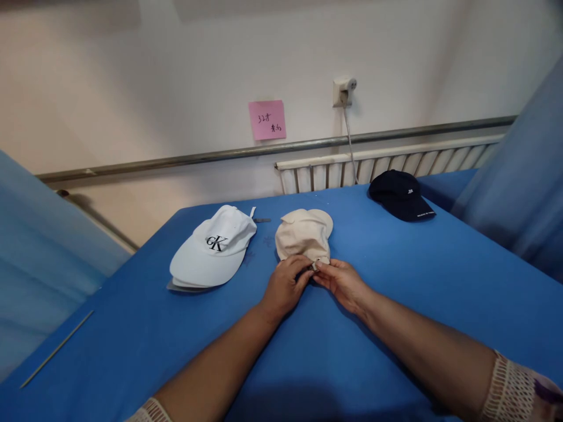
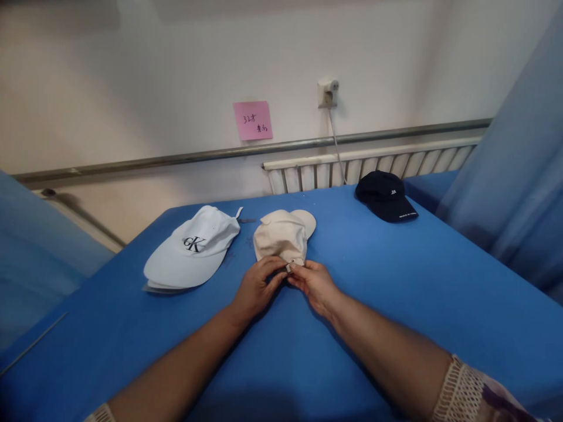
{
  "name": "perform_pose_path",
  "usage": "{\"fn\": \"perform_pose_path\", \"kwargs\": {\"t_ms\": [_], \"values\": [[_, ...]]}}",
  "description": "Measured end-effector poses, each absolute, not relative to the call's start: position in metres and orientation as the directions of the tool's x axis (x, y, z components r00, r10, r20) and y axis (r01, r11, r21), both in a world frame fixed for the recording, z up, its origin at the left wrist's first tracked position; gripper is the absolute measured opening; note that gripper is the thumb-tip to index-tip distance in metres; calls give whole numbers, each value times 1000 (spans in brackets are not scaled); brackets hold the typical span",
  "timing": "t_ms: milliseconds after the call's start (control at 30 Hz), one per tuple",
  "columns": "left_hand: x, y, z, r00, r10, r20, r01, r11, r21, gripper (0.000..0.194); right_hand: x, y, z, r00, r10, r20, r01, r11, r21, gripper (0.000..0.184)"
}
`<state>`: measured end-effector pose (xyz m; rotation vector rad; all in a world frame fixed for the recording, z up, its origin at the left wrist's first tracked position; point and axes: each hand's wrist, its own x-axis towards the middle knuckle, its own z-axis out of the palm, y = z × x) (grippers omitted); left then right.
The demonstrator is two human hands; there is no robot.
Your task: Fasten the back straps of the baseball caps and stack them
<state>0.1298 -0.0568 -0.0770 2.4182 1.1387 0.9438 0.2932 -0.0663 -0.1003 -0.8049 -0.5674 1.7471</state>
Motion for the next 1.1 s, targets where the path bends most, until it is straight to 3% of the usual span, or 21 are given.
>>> {"fn": "perform_pose_path", "kwargs": {"t_ms": [567, 1100], "values": [[133, -55, -81, 465, 752, 468, 696, -637, 332, 17, 292, -69, -92, -153, 949, -274, -615, -309, -725, 30], [134, -56, -80, 432, 781, 451, 653, -616, 441, 21, 296, -66, -95, -193, 954, -229, -703, -298, -646, 23]]}}
